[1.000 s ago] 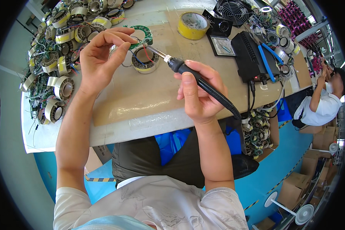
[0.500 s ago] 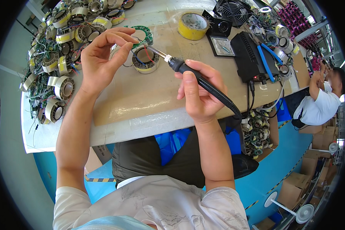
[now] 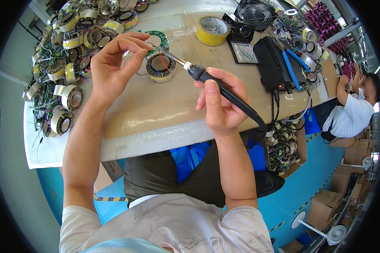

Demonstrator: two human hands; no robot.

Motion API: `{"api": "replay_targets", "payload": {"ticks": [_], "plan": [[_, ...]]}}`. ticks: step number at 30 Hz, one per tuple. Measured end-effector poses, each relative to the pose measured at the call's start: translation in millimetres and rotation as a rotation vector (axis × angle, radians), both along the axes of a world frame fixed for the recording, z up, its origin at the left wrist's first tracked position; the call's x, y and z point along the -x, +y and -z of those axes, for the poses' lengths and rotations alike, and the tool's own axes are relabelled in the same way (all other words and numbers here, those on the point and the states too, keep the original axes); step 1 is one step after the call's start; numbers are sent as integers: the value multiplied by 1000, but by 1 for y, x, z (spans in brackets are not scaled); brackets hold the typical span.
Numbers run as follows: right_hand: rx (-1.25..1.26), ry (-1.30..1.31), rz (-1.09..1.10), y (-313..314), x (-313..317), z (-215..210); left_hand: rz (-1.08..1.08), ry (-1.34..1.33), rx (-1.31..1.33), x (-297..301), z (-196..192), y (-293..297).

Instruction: The person assembles electronic components by attaching wires to circuit boards and coils by hand and soldering the connections using a soldering iron.

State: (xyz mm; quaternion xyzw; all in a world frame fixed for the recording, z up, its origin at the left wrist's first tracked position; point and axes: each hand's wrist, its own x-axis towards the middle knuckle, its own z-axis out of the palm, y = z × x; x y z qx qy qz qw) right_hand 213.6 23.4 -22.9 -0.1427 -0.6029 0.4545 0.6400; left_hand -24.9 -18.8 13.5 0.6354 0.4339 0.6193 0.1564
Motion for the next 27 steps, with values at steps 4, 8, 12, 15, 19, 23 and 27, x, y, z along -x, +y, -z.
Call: {"api": "replay_targets", "payload": {"ticks": [4,8,12,15,19,23,27], "plan": [[-12,-51,7,1,0,0,3,-3,-1,1,0,0],[-8,-51,15,-1,0,-1,4,-11,3,0,0,-1],[-10,-44,11,-2,-2,0,-1,-13,7,-1,0,-3],[8,-2,-5,-1,-2,3,-10,-12,19,-2,1,-2],[16,19,-8,-2,-1,-1,-8,-15,4,0,-2,-2],[39,22,1,3,0,2,5,-39,-6,-1,-3,2],[163,28,121,6,6,-4,16,-13,25,0,-5,0]]}}
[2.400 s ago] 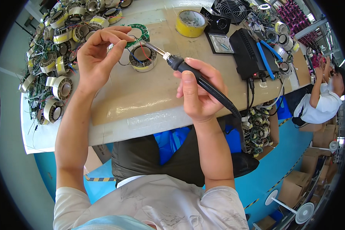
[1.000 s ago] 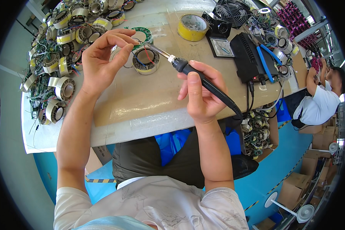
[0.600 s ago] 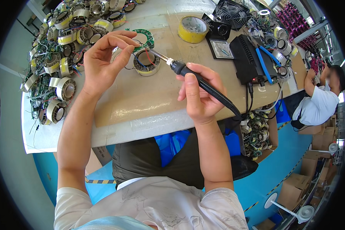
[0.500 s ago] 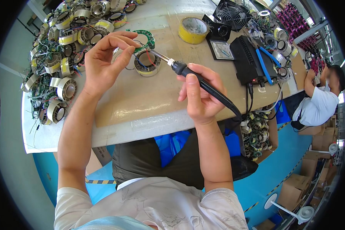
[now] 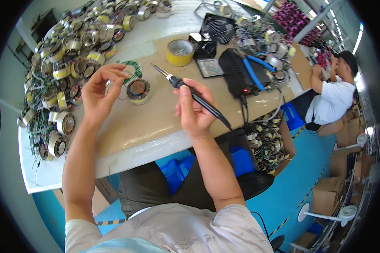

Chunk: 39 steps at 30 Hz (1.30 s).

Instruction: The person assembles electronic components by attaching wires to circuit boards and coils by hand and soldering the connections using a soldering iron.

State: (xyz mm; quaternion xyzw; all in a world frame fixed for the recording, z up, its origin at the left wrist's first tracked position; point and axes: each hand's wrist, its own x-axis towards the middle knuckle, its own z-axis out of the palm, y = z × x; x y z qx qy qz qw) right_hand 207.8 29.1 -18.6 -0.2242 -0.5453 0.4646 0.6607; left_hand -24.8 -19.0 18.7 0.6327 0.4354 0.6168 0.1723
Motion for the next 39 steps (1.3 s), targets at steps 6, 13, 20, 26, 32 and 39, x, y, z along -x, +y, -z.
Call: {"api": "replay_targets", "payload": {"ticks": [6,13,20,26,32,39], "plan": [[246,-78,312,21,-15,-21,2,-19,5,1,3,-4],[292,-287,433,90,-23,-14,4,-53,-12,1,8,0],[575,-305,-64,81,1,-35,2,-76,-19,5,13,3],[-12,-802,58,-23,49,-38,26,-119,-21,11,23,7],[-102,-864,249,-10,76,-12,46,-230,-31,4,23,11],[-396,-836,346,-1,8,-43,61,-624,21,18,6,-1]]}}
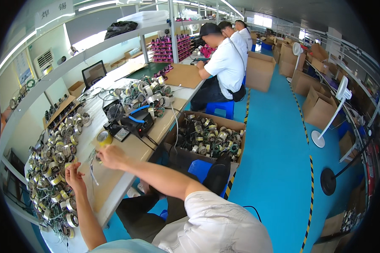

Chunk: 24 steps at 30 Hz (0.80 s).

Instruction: The person assembles electronic components by attaching wires to circuit boards and coils by hand and soldering the connections using a soldering iron.

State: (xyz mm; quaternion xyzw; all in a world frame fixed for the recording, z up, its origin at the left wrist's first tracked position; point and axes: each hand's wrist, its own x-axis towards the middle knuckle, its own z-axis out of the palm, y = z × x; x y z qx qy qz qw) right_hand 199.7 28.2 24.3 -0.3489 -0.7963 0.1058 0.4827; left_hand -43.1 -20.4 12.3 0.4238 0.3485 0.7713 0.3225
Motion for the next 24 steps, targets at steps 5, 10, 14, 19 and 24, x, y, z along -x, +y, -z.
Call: {"api": "replay_targets", "payload": {"ticks": [5,10,14,19,24], "plan": [[-39,219,-96,10,-111,-33,-34,-51,118,10,20,14],[476,453,9,49,-218,-49,-104,67,228,7,38,19],[394,542,196,123,-306,-46,-89,156,307,6,49,20],[270,527,454,210,-382,-39,-107,193,318,7,55,21],[284,121,755,262,-416,7,-96,200,325,12,58,22]]}}
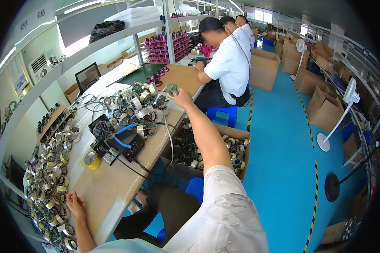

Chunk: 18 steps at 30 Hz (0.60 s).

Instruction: The person assembles electronic components by attaching wires to circuit boards and coils by hand and soldering the connections using a soldering iron.

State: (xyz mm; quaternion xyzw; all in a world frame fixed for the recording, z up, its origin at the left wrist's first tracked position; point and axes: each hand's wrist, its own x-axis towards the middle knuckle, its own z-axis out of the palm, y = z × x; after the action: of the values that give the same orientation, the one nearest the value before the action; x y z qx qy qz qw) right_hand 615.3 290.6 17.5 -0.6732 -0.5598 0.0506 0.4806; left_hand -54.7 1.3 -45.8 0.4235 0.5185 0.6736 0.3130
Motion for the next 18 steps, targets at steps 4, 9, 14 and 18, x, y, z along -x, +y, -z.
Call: {"api": "replay_targets", "payload": {"ticks": [4,9,14,18], "plan": [[276,-331,-67,8,-8,24,4,10,25,-5,-4,1],[420,-360,-91,-22,-15,7,23,50,77,-22,-22,2],[-369,-118,-245,-101,79,-53,-5,37,69,-11,-13,-10],[-472,526,-921,-250,151,-115,20,78,39,-27,-27,-14]]}}
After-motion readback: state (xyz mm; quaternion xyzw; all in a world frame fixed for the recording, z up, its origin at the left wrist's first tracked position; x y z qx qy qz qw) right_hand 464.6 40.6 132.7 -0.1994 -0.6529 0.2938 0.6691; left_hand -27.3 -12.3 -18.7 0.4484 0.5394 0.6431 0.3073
